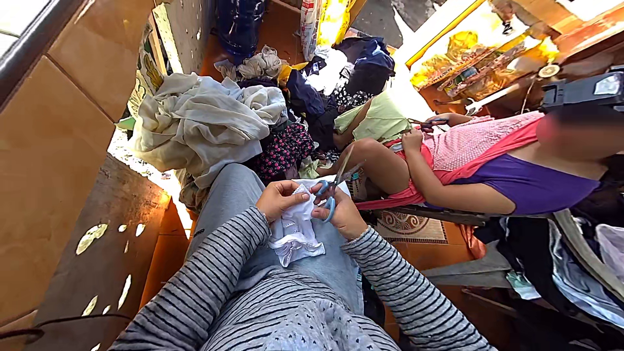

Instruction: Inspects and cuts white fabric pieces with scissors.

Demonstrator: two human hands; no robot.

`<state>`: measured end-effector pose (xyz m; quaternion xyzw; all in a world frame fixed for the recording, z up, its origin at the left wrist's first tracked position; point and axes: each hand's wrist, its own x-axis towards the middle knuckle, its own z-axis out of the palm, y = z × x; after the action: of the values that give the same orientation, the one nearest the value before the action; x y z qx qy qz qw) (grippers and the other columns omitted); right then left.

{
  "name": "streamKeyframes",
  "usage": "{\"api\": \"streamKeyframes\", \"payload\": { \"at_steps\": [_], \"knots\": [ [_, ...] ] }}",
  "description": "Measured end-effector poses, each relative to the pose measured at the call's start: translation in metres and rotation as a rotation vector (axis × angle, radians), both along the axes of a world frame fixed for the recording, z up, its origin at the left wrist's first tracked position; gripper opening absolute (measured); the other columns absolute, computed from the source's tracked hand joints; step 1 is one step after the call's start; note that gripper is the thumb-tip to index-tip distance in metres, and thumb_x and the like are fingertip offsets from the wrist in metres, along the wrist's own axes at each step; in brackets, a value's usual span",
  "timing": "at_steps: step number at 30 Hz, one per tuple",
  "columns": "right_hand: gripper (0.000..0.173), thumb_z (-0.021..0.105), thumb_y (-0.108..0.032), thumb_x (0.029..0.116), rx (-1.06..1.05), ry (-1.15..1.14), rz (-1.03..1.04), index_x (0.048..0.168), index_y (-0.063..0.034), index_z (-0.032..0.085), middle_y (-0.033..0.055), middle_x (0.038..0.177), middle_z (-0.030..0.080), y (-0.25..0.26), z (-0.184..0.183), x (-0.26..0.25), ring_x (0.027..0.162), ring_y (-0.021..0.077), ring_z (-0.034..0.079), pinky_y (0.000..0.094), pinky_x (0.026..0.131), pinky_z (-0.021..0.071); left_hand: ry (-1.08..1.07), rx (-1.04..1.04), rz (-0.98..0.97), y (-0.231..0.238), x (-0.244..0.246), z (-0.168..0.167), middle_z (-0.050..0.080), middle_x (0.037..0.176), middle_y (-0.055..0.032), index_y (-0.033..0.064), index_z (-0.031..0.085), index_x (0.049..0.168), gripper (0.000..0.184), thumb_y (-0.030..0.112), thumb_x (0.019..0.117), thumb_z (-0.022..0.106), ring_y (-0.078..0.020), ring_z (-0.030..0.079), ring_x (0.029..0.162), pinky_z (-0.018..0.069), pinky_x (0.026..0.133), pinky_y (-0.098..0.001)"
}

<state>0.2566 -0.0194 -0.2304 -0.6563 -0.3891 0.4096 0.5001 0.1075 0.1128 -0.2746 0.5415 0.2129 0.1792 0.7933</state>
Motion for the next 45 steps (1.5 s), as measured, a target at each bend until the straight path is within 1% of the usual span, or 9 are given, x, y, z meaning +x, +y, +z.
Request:
{"api": "streamKeyframes", "payload": {
  "at_steps": [3,8,16,23,25,28,33,40,45],
  "knots": [
    [0.025,0.081,-0.004,0.0757,0.09,-0.11,-0.034,0.095,-0.0042,0.065,-0.006,0.083,0.068,0.0,0.014,-0.011,0.073,-0.0003,0.064,0.0195,0.068,0.0553,-0.038,0.23,-0.025,-0.005,-0.009,0.023,0.069,0.081,0.0051,0.0024,0.072,0.1,0.017,0.014,0.0892,0.077,0.0017,0.062,0.072,0.0532,0.072,-0.0192],
    [0.018,0.079,-0.012,0.0792,0.256,-0.434,-0.151,0.092,-0.0052,0.068,-0.0055,0.08,0.067,-0.004,0.048,0.005,0.067,-0.003,0.058,0.0166,0.063,0.0501,0.082,0.743,-0.008,0.011,-0.029,0.059,0.071,0.086,-0.0073,-0.0003,0.075,0.099,0.02,0.017,0.0908,0.075,-0.0079,0.064,0.072,0.0554,0.071,-0.0257],
    [0.022,0.075,-0.021,0.082,0.176,-0.481,-0.136,0.095,-0.0031,0.071,0.0004,0.081,0.067,-0.016,0.036,0.007,0.069,0.0007,0.057,0.0192,0.063,0.0483,-0.324,0.338,-0.036,-0.008,-0.033,0.109,0.072,0.091,0.0057,0.0021,0.066,0.106,0.015,0.002,0.1022,0.052,-0.0009,0.067,0.081,0.0581,0.076,-0.0229],
    [0.016,0.076,-0.013,0.0779,0.226,-0.3,-0.256,0.091,-0.0074,0.068,-0.0078,0.079,0.066,-0.045,0.049,0.033,0.067,-0.0042,0.057,0.0147,0.062,0.0491,-0.015,0.412,-0.333,0.001,-0.061,0.1,0.068,0.078,0.0078,0.0041,0.068,0.097,0.011,0.014,0.0988,0.063,0.0022,0.064,0.07,0.0552,0.067,-0.0194],
    [0.017,0.078,-0.01,0.0798,0.22,-0.241,-0.298,0.093,-0.0074,0.067,-0.0072,0.081,0.068,-0.047,0.053,0.034,0.069,-0.0034,0.061,0.0152,0.065,0.053,-0.089,0.206,-0.349,-0.001,-0.064,0.102,0.071,0.083,0.0099,0.0108,0.071,0.099,0.011,0.014,0.1015,0.06,0.0022,0.066,0.075,0.0568,0.071,-0.0199],
    [0.032,0.078,-0.017,0.0852,0.248,-0.192,-0.311,0.111,-0.0046,0.062,-0.0017,0.101,0.071,-0.047,0.048,0.027,0.079,0.0008,0.065,0.0181,0.071,0.0561,-0.398,-0.245,-0.187,-0.016,-0.055,0.111,0.077,0.104,-0.0037,0.01,0.072,0.115,0.018,0.015,0.0993,0.066,-0.0106,0.074,0.093,0.0615,0.086,-0.0309],
    [0.031,0.073,-0.026,0.0896,0.373,-0.115,-0.194,0.108,-0.004,0.064,-0.0072,0.093,0.07,-0.055,0.04,0.004,0.081,-0.0009,0.065,0.019,0.072,0.0554,-0.417,-0.848,-0.023,-0.037,-0.033,0.109,0.076,0.099,-0.0115,0.0076,0.071,0.105,0.027,0.031,0.0919,0.071,-0.0209,0.076,0.092,0.0634,0.08,-0.0373],
    [0.028,0.074,-0.037,0.0904,0.404,0.041,-0.147,0.103,-0.0133,0.066,-0.0125,0.089,0.069,-0.08,0.036,-0.038,0.077,-0.0035,0.064,0.0176,0.068,0.0553,-0.578,-0.843,0.213,-0.036,-0.029,0.117,0.073,0.11,-0.016,0.0064,0.067,0.111,0.04,0.039,0.1064,0.043,-0.0319,0.072,0.105,0.0603,0.088,-0.0495],
    [0.032,0.08,-0.028,0.0854,0.548,-0.404,-0.284,0.099,-0.0014,0.069,0.0042,0.091,0.073,-0.052,0.057,-0.06,0.079,0.0032,0.065,0.0186,0.07,0.0549,-0.534,-0.575,0.359,-0.053,-0.018,0.124,0.072,0.113,-0.0078,0.01,0.057,0.123,0.047,0.041,0.111,0.023,-0.0216,0.07,0.107,0.0574,0.094,-0.041]
  ]
}}
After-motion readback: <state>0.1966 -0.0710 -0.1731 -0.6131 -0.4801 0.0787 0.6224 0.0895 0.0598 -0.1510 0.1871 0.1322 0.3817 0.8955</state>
